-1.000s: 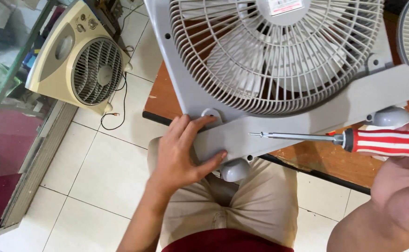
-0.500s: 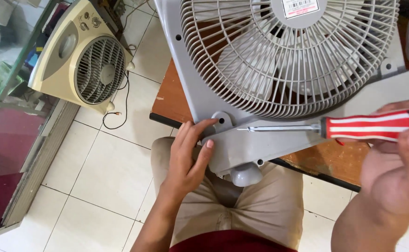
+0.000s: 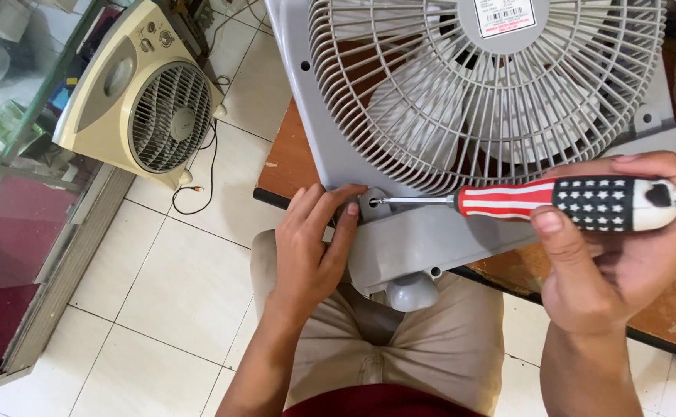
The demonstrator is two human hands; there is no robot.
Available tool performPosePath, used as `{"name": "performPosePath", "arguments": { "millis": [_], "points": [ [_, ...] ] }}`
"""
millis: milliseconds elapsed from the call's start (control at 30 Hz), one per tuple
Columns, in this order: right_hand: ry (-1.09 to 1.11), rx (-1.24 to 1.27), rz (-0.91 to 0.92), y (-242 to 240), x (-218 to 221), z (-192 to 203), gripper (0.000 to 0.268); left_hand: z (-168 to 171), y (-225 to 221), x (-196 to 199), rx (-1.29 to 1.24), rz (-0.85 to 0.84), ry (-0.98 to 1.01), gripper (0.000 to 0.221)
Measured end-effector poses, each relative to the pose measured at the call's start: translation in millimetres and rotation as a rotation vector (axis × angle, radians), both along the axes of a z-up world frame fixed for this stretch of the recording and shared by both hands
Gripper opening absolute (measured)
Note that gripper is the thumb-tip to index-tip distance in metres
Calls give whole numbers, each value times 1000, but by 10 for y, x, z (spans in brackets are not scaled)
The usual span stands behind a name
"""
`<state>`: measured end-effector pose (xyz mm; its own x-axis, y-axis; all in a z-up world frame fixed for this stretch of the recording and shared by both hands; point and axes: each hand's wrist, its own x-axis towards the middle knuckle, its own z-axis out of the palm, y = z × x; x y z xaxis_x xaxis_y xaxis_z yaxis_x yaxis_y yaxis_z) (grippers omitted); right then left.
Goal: Disassembling and reassembling a fan grill using a screwdriver to remove and replace screws.
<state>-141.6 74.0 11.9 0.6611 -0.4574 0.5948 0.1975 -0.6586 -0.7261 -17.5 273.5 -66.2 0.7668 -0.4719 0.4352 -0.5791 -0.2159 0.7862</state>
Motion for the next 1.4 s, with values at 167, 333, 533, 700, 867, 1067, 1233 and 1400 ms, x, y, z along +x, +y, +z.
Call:
{"name": "performPosePath", "arguments": {
  "millis": [167, 333, 533, 700, 867, 1067, 1233, 1400],
  "points": [
    [15, -4, 36, 88, 41, 64, 52, 8, 0, 12, 3, -19, 2, 21],
    [43, -125, 94, 108, 78, 159, 58, 6, -12, 11, -12, -25, 13, 18],
    [115, -93, 408, 17, 305, 243, 59, -14, -45, -14, -50, -13, 39, 20],
    [89, -596, 527, 133, 489, 237, 62, -53, -73, -29, -102, 19, 41, 21],
    [121, -461, 585, 154, 514, 210, 62, -48, -65, -14, -166, -13, 10, 19],
    [-54, -503, 597, 170, 589, 157, 51, 154, -74, 45, -253, -117, -76, 19],
    [27, -379, 681, 180, 500, 181, 35, 148, -133, 105, -237, -219, -111, 25],
    [66, -361, 588, 182, 413, 240, 49, 107, -192, 85, -169, -199, -181, 27]
  ]
}}
